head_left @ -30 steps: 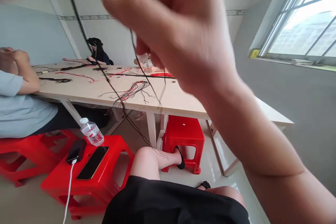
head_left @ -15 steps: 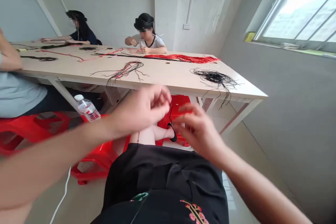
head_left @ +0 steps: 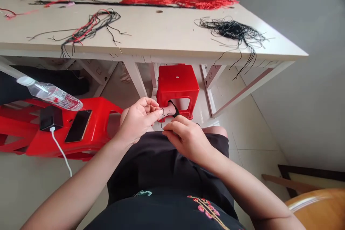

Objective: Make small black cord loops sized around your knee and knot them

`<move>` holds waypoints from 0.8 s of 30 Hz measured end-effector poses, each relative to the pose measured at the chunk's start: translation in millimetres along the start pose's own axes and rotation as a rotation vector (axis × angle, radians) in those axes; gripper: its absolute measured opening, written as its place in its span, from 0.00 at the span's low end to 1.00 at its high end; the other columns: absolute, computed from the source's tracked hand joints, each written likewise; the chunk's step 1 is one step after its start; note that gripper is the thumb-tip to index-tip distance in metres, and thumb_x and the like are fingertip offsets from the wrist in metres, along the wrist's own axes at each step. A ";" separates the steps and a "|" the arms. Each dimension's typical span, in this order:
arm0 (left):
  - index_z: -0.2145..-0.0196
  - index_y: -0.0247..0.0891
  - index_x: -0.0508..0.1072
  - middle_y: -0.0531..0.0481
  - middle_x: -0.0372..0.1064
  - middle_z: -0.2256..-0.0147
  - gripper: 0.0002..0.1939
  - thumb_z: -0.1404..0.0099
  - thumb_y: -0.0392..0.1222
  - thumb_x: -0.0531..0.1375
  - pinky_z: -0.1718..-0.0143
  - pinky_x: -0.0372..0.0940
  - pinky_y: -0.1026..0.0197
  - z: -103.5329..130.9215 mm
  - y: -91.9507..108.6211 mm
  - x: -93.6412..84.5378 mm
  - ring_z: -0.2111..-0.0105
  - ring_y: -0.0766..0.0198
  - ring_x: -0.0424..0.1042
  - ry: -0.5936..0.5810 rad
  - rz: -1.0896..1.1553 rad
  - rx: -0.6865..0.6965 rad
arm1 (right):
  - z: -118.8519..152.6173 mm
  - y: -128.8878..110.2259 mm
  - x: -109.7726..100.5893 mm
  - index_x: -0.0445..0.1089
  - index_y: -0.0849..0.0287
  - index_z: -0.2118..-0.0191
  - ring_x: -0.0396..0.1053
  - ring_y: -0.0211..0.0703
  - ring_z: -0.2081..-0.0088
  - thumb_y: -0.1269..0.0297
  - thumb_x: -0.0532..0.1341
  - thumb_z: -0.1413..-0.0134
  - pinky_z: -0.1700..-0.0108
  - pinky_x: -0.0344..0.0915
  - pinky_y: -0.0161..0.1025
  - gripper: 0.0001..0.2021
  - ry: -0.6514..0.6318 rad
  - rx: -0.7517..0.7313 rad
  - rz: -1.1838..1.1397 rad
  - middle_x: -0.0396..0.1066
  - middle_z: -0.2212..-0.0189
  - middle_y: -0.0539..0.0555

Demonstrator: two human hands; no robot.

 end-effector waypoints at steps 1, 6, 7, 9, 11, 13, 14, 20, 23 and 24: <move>0.71 0.37 0.67 0.55 0.67 0.78 0.12 0.52 0.37 0.67 0.79 0.58 0.68 -0.5 -3.8 1.3 0.78 0.70 0.67 -0.007 0.004 0.005 | -1.8 2.5 2.3 0.72 0.59 0.64 0.68 0.38 0.69 0.67 0.57 0.41 0.66 0.66 0.35 0.07 0.006 0.014 -0.037 0.69 0.68 0.55; 0.71 0.37 0.67 0.55 0.66 0.74 0.11 0.50 0.36 0.66 0.76 0.60 0.68 -2.3 -16.9 4.5 0.76 0.72 0.67 -0.064 0.024 0.015 | -12.9 14.2 0.7 0.71 0.57 0.67 0.65 0.34 0.71 0.68 0.61 0.46 0.67 0.63 0.33 0.02 0.051 0.075 -0.250 0.68 0.71 0.50; 0.71 0.36 0.67 0.55 0.66 0.74 0.11 0.50 0.36 0.66 0.76 0.61 0.68 -2.7 -17.9 4.4 0.76 0.72 0.67 -0.077 0.023 0.006 | -15.4 16.7 -0.9 0.70 0.57 0.68 0.65 0.34 0.70 0.68 0.61 0.46 0.68 0.63 0.33 0.02 0.054 0.100 -0.284 0.69 0.70 0.51; 0.71 0.36 0.67 0.55 0.66 0.74 0.11 0.50 0.36 0.66 0.76 0.62 0.68 -3.4 -18.8 4.9 0.75 0.71 0.67 -0.128 0.035 -0.033 | -20.4 22.0 -3.2 0.69 0.58 0.70 0.66 0.35 0.67 0.66 0.62 0.47 0.69 0.62 0.32 0.03 0.042 0.153 -0.360 0.70 0.66 0.53; 0.70 0.37 0.66 0.55 0.67 0.74 0.11 0.50 0.36 0.66 0.76 0.63 0.68 -3.7 -19.0 6.0 0.74 0.70 0.68 -0.188 0.064 -0.084 | -24.9 27.0 -2.8 0.67 0.59 0.70 0.67 0.36 0.65 0.64 0.62 0.47 0.68 0.63 0.33 0.06 -0.006 0.201 -0.476 0.71 0.65 0.53; 0.70 0.37 0.66 0.55 0.68 0.75 0.12 0.50 0.36 0.67 0.77 0.63 0.68 -3.9 -18.8 6.9 0.75 0.69 0.69 -0.215 0.098 -0.131 | -28.2 31.5 -0.5 0.66 0.59 0.71 0.67 0.36 0.68 0.59 0.62 0.47 0.69 0.63 0.33 0.09 -0.055 0.258 -0.591 0.72 0.68 0.53; 0.70 0.37 0.66 0.55 0.67 0.76 0.13 0.51 0.36 0.67 0.77 0.62 0.68 -4.1 -18.7 6.9 0.75 0.69 0.69 -0.213 0.113 -0.151 | -29.3 33.4 0.8 0.65 0.60 0.71 0.67 0.35 0.70 0.57 0.62 0.47 0.69 0.63 0.34 0.11 -0.069 0.288 -0.635 0.73 0.70 0.52; 0.72 0.37 0.66 0.56 0.67 0.78 0.16 0.54 0.36 0.70 0.79 0.60 0.69 -5.6 -20.9 3.7 0.78 0.70 0.68 -0.219 0.224 -0.281 | -32.0 34.8 5.2 0.63 0.59 0.72 0.69 0.36 0.70 0.51 0.66 0.54 0.69 0.64 0.34 0.17 -0.096 0.398 -0.874 0.72 0.74 0.51; 0.72 0.37 0.66 0.56 0.68 0.78 0.15 0.53 0.36 0.70 0.79 0.61 0.70 -5.9 -24.0 1.1 0.77 0.70 0.69 -0.241 0.278 -0.366 | -32.2 33.2 5.3 0.62 0.60 0.74 0.64 0.31 0.76 0.50 0.67 0.57 0.74 0.60 0.31 0.19 -0.092 0.468 -0.934 0.68 0.78 0.47; 0.72 0.37 0.67 0.55 0.68 0.78 0.15 0.53 0.36 0.70 0.78 0.61 0.70 -6.0 -25.0 0.3 0.77 0.70 0.69 -0.248 0.291 -0.394 | -32.2 32.8 5.3 0.62 0.60 0.74 0.61 0.29 0.78 0.50 0.67 0.57 0.76 0.57 0.30 0.19 -0.085 0.485 -0.936 0.66 0.79 0.46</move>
Point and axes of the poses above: each hand's wrist, its own z-axis away from the middle knuckle, its own x-axis out of the palm, y = z × x, the point moved 2 cm from there along -z, towards the middle knuckle
